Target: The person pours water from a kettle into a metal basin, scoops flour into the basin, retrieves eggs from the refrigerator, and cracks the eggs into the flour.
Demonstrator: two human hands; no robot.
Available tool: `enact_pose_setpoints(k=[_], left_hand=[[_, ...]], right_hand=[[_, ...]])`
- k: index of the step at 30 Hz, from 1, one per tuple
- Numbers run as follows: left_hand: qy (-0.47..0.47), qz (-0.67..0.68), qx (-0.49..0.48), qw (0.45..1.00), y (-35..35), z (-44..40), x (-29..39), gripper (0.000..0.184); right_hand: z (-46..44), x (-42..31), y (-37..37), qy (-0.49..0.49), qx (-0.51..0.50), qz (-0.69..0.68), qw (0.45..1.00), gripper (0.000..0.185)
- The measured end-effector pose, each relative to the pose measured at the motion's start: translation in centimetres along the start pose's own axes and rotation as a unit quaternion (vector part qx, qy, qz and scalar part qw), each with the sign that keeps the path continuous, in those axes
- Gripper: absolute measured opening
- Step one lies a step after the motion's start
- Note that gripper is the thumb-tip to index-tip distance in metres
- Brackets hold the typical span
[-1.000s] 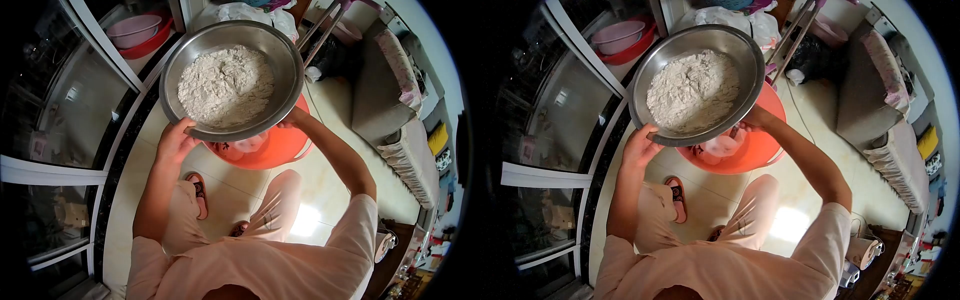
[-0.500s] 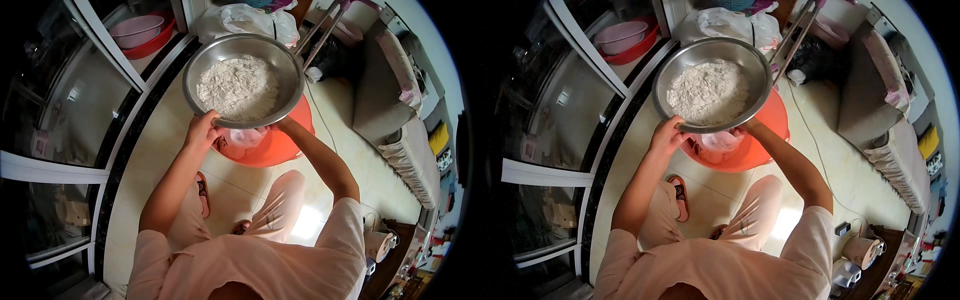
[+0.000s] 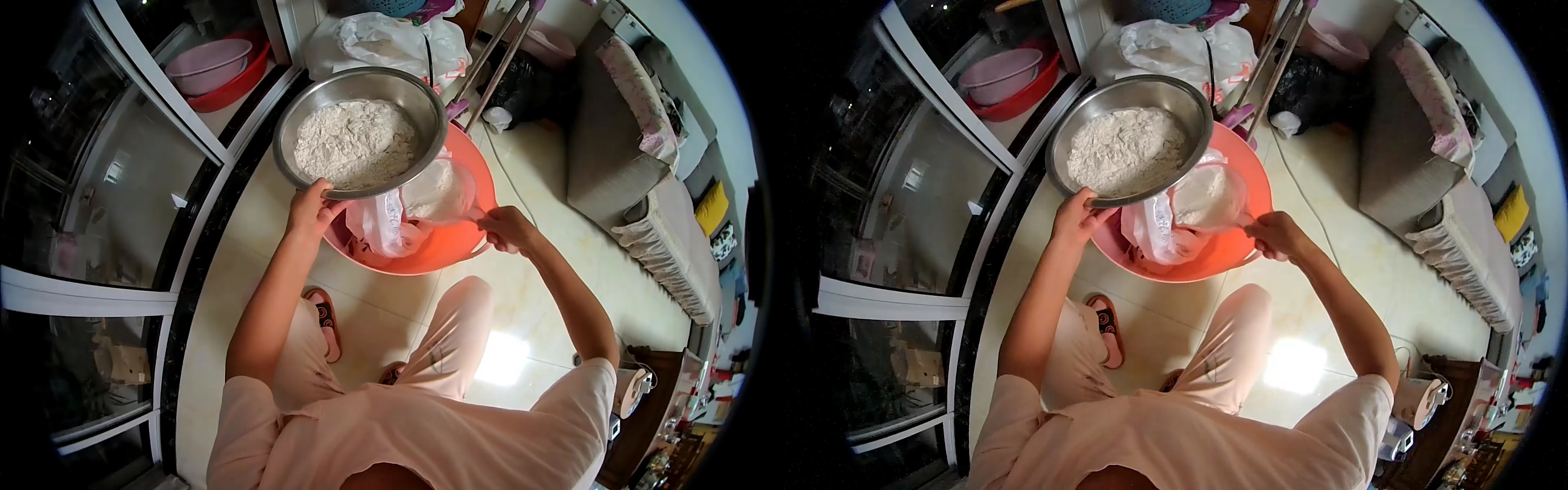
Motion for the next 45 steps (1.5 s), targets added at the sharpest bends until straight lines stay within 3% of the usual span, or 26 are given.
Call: enact_pose_setpoints(k=[8,11,17,19,21,23,25,31,38,45], left_hand=[[-0.027,-0.017,0.014,0.999,-0.4,0.5,-0.2,0.038],[-0.045,-0.025,0.039,0.998,-0.8,0.8,-0.2,0.011],[-0.034,-0.028,0.033,0.998,-1.1,1.8,0.0,0.013],[-0.027,-0.042,0.028,0.998,-1.0,2.1,0.3,0.026],[-0.010,-0.062,0.010,0.998,-1.3,2.8,0.6,0.048],[-0.009,-0.054,0.007,0.998,-1.8,3.2,0.7,0.042],[-0.016,-0.043,0.022,0.999,-2.0,3.5,0.6,0.029],[-0.042,-0.051,-0.004,0.998,-2.5,4.7,1.3,0.041],[-0.016,-0.061,0.011,0.998,-1.4,3.4,0.8,0.038],[-0.021,-0.064,0.023,0.997,-1.4,3.3,0.8,0.037]], right_hand=[[10.3,-1.3,4.0,0.041,0.021,-0.044,0.998,0.014],[13.2,-3.9,5.0,0.069,0.051,-0.024,0.996,0.011],[11.6,-11.2,4.3,0.200,0.087,0.073,0.973,0.017],[9.6,-13.5,3.2,0.285,0.077,0.148,0.944,0.019],[7.0,-15.3,1.5,0.287,0.144,0.260,0.910,0.016],[3.8,-15.9,0.2,0.415,0.272,0.445,0.746,0.013],[2.4,-16.4,-0.9,0.416,0.273,0.466,0.732,0.011],[0.2,-16.3,-2.5,0.391,0.263,0.591,0.655,0.013],[0.3,-16.4,-2.9,0.411,0.291,0.624,0.598,0.009],[1.1,-16.1,-1.8,0.462,0.318,0.637,0.529,0.017]])
Point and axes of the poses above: each hand's wrist, its own z-axis away from the middle knuckle, its own y-axis out of the back of the hand, x = y × z, the point moved 1 cm from there along -z, towards the middle knuckle, and after that the axes turned 1 degree about -y, right-handed, at the moved point
